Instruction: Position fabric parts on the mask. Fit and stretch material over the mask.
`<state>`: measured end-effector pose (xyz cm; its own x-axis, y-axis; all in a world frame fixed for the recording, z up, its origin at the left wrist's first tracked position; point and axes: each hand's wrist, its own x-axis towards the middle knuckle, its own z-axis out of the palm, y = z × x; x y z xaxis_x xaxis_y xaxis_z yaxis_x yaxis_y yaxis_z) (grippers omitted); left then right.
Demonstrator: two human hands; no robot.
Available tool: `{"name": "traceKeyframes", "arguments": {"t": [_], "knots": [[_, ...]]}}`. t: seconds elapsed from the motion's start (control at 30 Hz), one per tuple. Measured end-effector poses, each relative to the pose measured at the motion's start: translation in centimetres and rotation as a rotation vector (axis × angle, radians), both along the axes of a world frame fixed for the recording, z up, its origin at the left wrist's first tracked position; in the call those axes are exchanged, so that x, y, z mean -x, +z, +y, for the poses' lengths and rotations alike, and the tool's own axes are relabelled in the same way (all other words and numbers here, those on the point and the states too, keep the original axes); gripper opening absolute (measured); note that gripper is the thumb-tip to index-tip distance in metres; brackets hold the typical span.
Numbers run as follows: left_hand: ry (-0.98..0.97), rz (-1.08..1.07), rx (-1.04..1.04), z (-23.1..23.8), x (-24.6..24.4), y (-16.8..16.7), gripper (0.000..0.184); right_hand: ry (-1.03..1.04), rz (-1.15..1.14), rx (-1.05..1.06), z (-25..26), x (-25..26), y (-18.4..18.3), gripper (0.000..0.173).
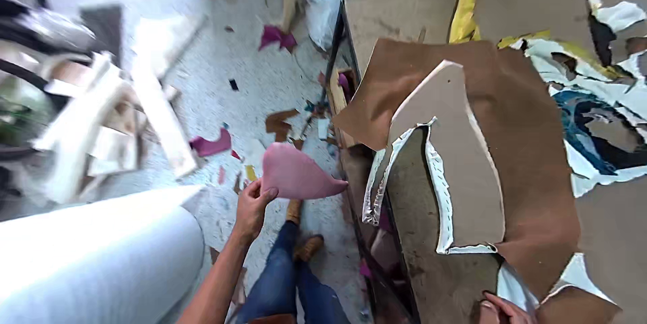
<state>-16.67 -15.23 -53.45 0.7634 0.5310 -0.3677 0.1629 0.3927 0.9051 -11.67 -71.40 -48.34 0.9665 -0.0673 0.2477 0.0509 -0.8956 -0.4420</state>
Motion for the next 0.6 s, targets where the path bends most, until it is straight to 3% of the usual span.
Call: {"name": "traceKeyframes", "arguments": {"t": [0.1, 0.17, 0.23, 0.27, 0.3, 0.37, 0.4, 0.47, 0.53, 0.6], "knots": [[0.023, -0.138, -0.301, -0.6, 4.3, 10.8, 0.051, 0.175, 0.134, -0.460, 7.2, 1.0, 6.2, 0.041], [-0.060, -0.288, -0.600, -4.6, 5.7, 17.8, 0.039, 0.390, 0.357, -0.921, 14.5, 3.6, 11.7, 0.067], [-0.206, -0.448, -0.875, -10.7, 6.2, 22.2, 0.033, 0.474, 0.489, -1.285, 20.3, 7.1, 17.1, 0.095], [-0.303, -0.520, -0.979, -13.9, 6.2, 23.3, 0.030, 0.393, 0.466, -1.347, 21.5, 9.0, 19.5, 0.090], [-0.405, -0.574, -1.034, -16.9, 6.1, 23.6, 0.027, 0.245, 0.410, -1.408, 21.9, 10.3, 20.3, 0.071], [-0.695, -0.634, -1.016, -20.6, 6.1, 23.1, 0.019, -0.063, 0.278, -1.551, 20.8, 10.2, 18.8, 0.040], [-0.884, -0.669, -0.971, -21.2, 5.5, 22.6, 0.016, -0.142, 0.233, -1.586, 19.4, 9.2, 16.8, 0.035], [-1.125, -0.695, -0.934, -21.1, 3.2, 21.3, 0.015, -0.185, 0.179, -1.611, 16.1, 7.5, 12.7, 0.042], [-1.126, -0.595, -0.923, -18.9, -1.0, 20.5, 0.019, -0.243, 0.168, -1.595, 14.6, 7.3, 9.5, 0.049], [-1.034, -0.410, -0.974, -15.8, -8.3, 20.4, 0.021, -0.332, 0.142, -1.570, 14.6, 7.9, 6.4, 0.054]]}}
